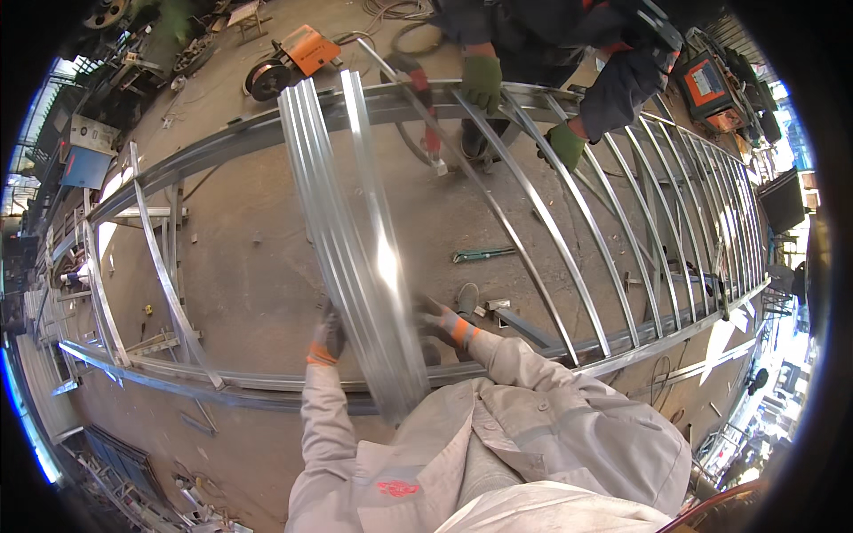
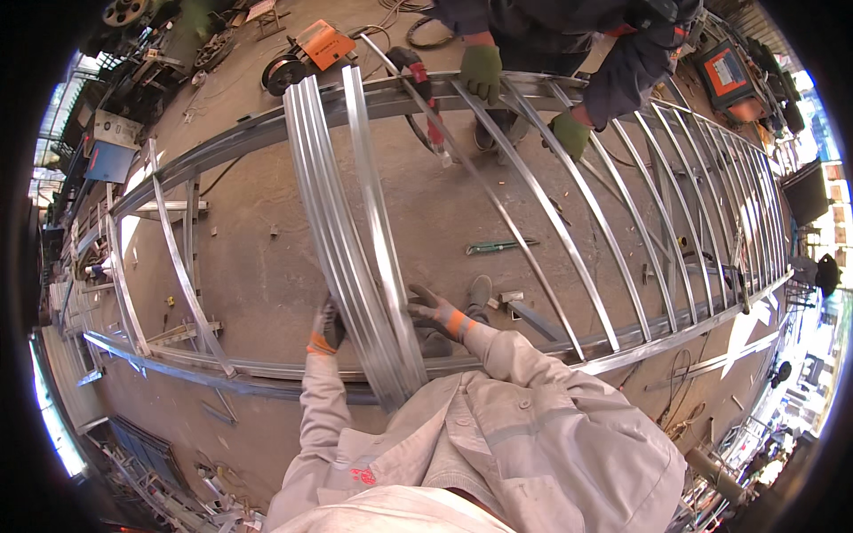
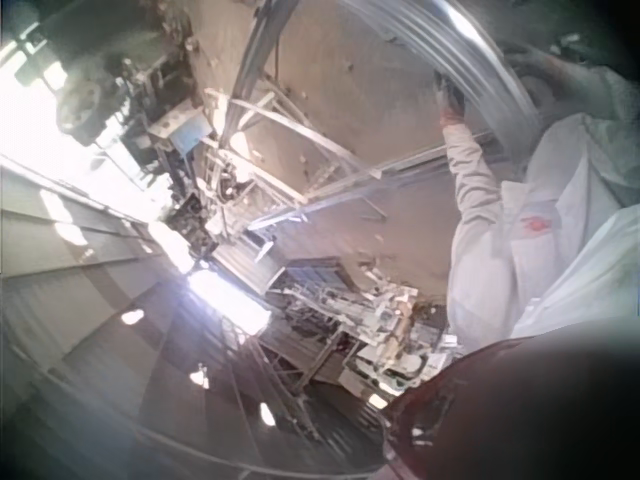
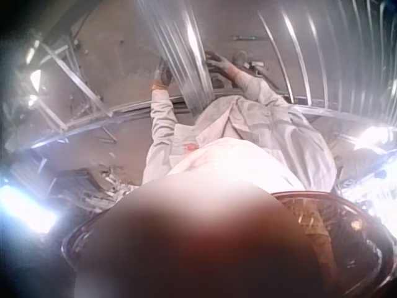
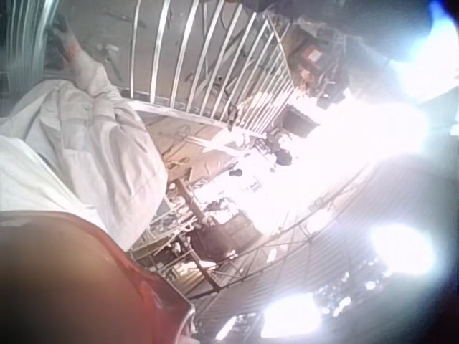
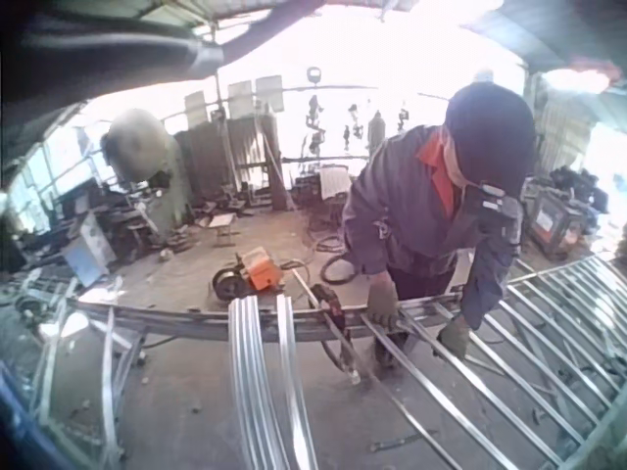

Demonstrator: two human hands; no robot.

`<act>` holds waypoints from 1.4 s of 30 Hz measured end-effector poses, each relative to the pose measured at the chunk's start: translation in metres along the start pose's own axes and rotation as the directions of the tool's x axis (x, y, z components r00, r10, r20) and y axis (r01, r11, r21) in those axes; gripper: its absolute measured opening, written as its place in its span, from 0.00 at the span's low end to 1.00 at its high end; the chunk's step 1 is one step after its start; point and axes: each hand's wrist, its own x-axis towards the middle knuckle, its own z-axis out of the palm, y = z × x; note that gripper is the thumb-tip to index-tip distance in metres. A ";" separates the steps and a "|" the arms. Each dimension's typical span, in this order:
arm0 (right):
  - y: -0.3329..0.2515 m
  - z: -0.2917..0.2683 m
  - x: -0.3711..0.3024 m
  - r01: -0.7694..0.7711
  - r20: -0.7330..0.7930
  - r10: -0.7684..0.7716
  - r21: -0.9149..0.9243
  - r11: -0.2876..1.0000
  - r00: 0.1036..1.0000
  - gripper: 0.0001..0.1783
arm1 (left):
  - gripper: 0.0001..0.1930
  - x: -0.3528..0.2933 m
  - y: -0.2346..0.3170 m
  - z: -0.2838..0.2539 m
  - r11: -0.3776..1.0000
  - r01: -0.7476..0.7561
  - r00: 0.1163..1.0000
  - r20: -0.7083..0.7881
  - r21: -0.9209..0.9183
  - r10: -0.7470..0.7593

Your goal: The person positions metal bars onto a curved frame and uses a handheld welding tool to join them. The person repeatedly places bars and welds them in place while another worker is visible nearby.

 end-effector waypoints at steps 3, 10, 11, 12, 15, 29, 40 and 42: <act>0.003 0.023 0.034 -0.027 0.127 0.002 0.190 0.981 0.992 0.40 | 0.31 0.009 -0.014 0.007 0.981 0.117 0.952 0.297 -0.153 -0.067; -0.030 0.086 0.026 0.065 -0.057 -0.054 0.230 0.971 0.997 0.38 | 0.27 0.036 0.017 0.060 0.955 0.046 0.935 0.350 -0.292 0.062; -0.036 0.098 0.023 0.110 -0.102 -0.096 0.146 0.983 0.990 0.39 | 0.27 0.032 0.021 0.068 0.953 0.060 0.938 0.342 -0.298 0.048; -0.043 0.106 0.019 0.118 -0.176 -0.141 -0.135 0.984 0.974 0.40 | 0.27 0.030 0.025 0.078 0.950 0.076 0.942 0.334 -0.303 0.031; -0.054 0.122 0.005 0.106 -0.332 -0.173 -0.211 0.972 0.927 0.44 | 0.26 0.018 0.027 0.099 0.965 -0.015 0.949 0.299 -0.261 0.096; -0.060 0.130 -0.051 0.178 -0.304 -0.360 -0.493 0.852 0.882 0.43 | 0.27 -0.046 0.027 0.144 0.953 -0.207 0.933 0.246 -0.222 0.261; -0.011 0.087 -0.122 0.235 -0.193 -0.304 -0.313 0.920 0.933 0.45 | 0.23 -0.097 -0.047 0.151 0.973 -0.137 0.945 0.269 -0.185 0.184; 0.004 0.072 -0.139 0.234 -0.173 -0.287 -0.274 0.933 0.942 0.46 | 0.19 -0.116 -0.063 0.167 0.966 -0.125 0.936 0.298 -0.225 0.190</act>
